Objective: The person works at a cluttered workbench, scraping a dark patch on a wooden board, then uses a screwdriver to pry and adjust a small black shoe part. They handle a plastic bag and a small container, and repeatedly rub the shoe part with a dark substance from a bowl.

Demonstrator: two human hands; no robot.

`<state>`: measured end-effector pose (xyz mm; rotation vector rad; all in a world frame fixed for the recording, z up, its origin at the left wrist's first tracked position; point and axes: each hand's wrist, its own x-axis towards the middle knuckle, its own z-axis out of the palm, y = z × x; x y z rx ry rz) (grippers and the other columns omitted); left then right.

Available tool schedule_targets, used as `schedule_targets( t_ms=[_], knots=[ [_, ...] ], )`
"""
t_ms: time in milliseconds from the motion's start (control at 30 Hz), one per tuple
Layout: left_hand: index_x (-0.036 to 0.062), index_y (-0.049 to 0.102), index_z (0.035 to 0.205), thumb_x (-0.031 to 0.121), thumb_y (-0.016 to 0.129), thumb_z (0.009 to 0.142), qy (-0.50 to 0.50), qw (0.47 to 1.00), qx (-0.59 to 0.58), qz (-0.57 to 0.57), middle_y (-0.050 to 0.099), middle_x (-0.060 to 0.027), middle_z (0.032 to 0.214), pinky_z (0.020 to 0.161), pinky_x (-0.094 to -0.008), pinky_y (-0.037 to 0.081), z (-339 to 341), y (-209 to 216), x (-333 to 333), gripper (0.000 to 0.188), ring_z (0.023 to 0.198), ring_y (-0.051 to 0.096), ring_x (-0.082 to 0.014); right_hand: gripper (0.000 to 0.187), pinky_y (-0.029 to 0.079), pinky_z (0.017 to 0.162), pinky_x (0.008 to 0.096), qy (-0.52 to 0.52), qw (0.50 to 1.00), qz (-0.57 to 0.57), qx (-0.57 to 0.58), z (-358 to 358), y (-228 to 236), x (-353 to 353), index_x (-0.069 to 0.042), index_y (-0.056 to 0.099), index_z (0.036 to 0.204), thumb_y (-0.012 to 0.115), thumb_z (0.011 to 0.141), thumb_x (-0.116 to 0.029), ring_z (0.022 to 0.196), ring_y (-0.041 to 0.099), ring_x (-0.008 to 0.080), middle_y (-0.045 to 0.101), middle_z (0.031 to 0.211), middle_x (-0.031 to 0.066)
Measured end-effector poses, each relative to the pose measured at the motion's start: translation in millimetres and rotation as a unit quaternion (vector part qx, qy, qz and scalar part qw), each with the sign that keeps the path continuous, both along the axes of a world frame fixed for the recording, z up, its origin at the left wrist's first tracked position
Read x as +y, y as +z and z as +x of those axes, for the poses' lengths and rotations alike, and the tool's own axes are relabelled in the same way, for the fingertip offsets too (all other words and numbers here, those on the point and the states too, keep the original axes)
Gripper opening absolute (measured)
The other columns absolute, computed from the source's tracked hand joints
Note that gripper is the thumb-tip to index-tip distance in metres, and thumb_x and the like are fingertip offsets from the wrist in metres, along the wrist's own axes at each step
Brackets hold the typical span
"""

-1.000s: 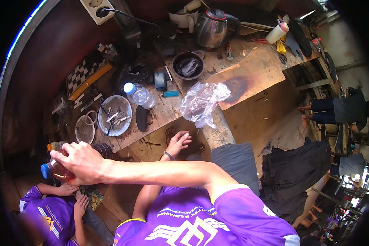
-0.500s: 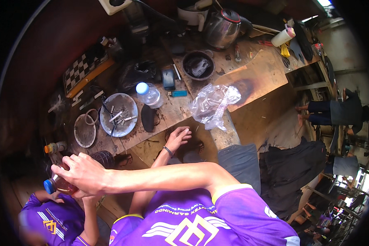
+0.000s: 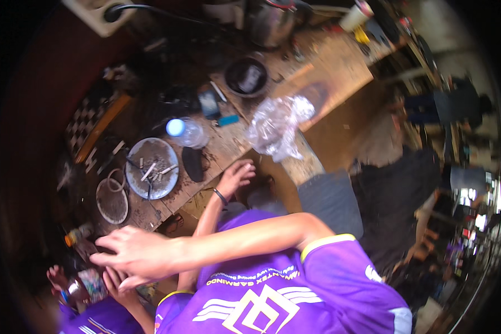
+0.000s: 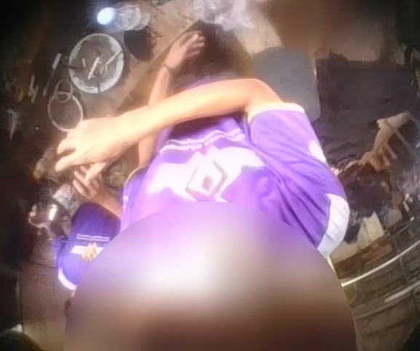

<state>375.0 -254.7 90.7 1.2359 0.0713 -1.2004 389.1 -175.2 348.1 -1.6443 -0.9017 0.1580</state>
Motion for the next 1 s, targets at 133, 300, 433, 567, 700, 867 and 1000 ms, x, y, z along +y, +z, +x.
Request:
schedule_targets(
  t_ms=[133, 300, 433, 567, 700, 867, 1000],
  knots=[
    [0.0108, 0.054, 0.144, 0.037, 0.061, 0.105, -0.026, 0.999, 0.018, -0.016, 0.065, -0.0089, 0.133, 0.096, -0.035, 0.052, 12.2, -2.5, 2.8, 0.048, 0.118, 0.063, -0.0171, 0.052, 0.053, 0.1, 0.0459, -0.255, 0.958, -0.032, 0.128, -37.8, -51.7, -155.9, 0.003, 0.064, 0.128, 0.067, 0.096, -0.038, 0.117, 0.066, 0.0365, 0.069, 0.123, 0.0232],
    [0.0109, 0.051, 0.147, 0.039, 0.054, 0.108, -0.134, 0.991, -0.002, 0.011, 0.063, -0.0057, 0.134, 0.102, -0.0331, 0.049, 18.7, 2.2, 6.0, 0.049, 0.123, 0.061, -0.0157, 0.04, 0.055, 0.082, 0.0283, -0.502, 0.73, -0.087, 0.455, -154.9, -66.4, -297.1, -0.005, 0.058, 0.138, 0.062, 0.105, -0.028, 0.093, 0.068, 0.013, 0.071, 0.106, 0.0085],
    [0.0101, 0.053, 0.145, 0.043, 0.061, 0.104, -0.181, 0.983, 0.004, 0.038, 0.064, -0.006, 0.131, 0.098, -0.0334, 0.05, 17.6, 3.4, -1.9, 0.053, 0.117, 0.063, -0.0161, 0.039, 0.058, 0.061, 0.0285, -0.463, 0.665, 0.082, 0.58, -230.5, -96.2, -277.1, -0.005, 0.057, 0.134, 0.053, 0.109, -0.034, 0.077, 0.072, 0.0152, 0.073, 0.101, 0.0144],
    [0.0097, 0.054, 0.145, 0.043, 0.063, 0.103, -0.214, 0.976, 0.009, 0.04, 0.065, -0.0065, 0.131, 0.097, -0.0337, 0.05, 9.5, -4.0, -9.0, 0.054, 0.117, 0.063, -0.0159, 0.043, 0.058, 0.059, 0.0313, -0.568, 0.52, 0.088, 0.632, -251.2, -171.6, -214.5, -0.003, 0.056, 0.136, 0.056, 0.107, -0.035, 0.075, 0.073, 0.0215, 0.073, 0.101, 0.0213],
    [0.0094, 0.053, 0.144, 0.038, 0.063, 0.104, -0.229, 0.972, 0.001, 0.049, 0.065, -0.0064, 0.131, 0.097, -0.033, 0.051, 1.8, -6.8, -13.0, 0.05, 0.117, 0.063, -0.0154, 0.034, 0.055, 0.06, 0.0285, -0.72, 0.626, -0.248, 0.164, -256.3, -183.0, -221.1, 0.0, 0.065, 0.125, 0.062, 0.104, -0.027, 0.074, 0.073, 0.0157, 0.075, 0.094, 0.017],
    [0.011, 0.044, 0.15, 0.041, 0.061, 0.104, -0.193, 0.981, -0.035, -0.002, 0.061, -0.0085, 0.136, 0.098, -0.0351, 0.051, 6.1, 8.9, -24.3, 0.057, 0.122, 0.062, -0.0184, 0.026, 0.055, 0.059, 0.0242, -0.656, 0.644, 0.023, 0.394, -212.8, -141.8, -263.2, -0.002, 0.067, 0.123, 0.065, 0.102, -0.017, 0.072, 0.068, 0.0088, 0.073, 0.089, 0.0069],
    [0.0066, 0.034, 0.153, 0.045, 0.056, 0.106, -0.065, 0.998, -0.021, 0.013, 0.06, -0.014, 0.137, 0.097, -0.0377, 0.054, 15.2, 22.9, -37.5, 0.065, 0.123, 0.063, -0.0222, 0.022, 0.056, 0.07, 0.0285, -0.674, 0.669, -0.02, 0.312, -148.6, -166.3, -319.8, 0.0, 0.071, 0.113, 0.066, 0.1, -0.016, 0.075, 0.07, 0.0123, 0.074, 0.085, 0.009]
  ],
)
